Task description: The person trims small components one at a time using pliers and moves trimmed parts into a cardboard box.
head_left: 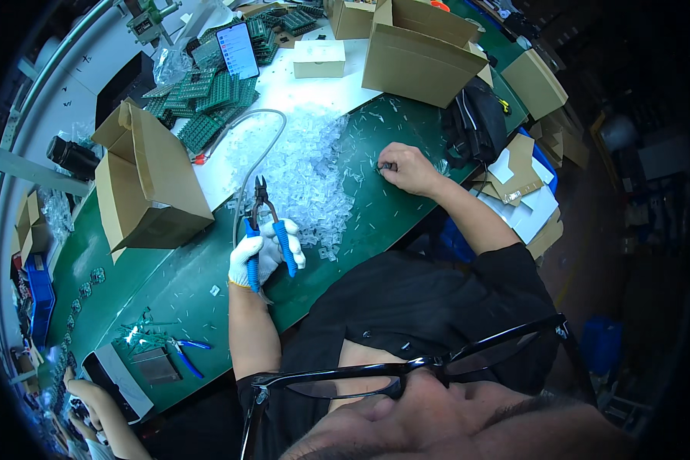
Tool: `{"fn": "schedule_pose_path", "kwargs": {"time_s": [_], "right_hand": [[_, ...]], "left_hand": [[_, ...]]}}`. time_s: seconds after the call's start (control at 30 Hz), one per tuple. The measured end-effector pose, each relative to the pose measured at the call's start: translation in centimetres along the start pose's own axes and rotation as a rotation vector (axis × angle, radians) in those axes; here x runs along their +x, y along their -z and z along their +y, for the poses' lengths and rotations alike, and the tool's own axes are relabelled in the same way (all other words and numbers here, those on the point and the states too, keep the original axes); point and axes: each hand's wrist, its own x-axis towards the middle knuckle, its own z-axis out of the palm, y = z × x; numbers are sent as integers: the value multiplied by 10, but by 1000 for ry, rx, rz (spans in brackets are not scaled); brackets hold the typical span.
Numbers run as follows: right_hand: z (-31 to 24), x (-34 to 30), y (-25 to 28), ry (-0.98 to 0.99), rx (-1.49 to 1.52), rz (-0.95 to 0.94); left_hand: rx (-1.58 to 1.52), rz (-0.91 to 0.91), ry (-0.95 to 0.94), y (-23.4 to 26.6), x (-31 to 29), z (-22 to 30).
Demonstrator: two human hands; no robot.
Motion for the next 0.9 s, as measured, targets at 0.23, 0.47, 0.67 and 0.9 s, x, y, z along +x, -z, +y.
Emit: {"fn": "schedule_pose_path", "kwargs": {"time_s": [0.23, 0.47, 0.67, 0.9], "right_hand": [[51, -7, 8, -466, 1454, 256], [64, -24, 37, -515, 2107, 371], [65, -32, 27, -631, 1400, 139], [30, -30, 24, -584, 94, 52]], "left_hand": [[-9, 2, -2, 4, 2, -2], [9, -1, 11, 3, 4, 0], [14, -15, 1, 0, 4, 0], [15, -16, -3, 3, 1, -2]]}}
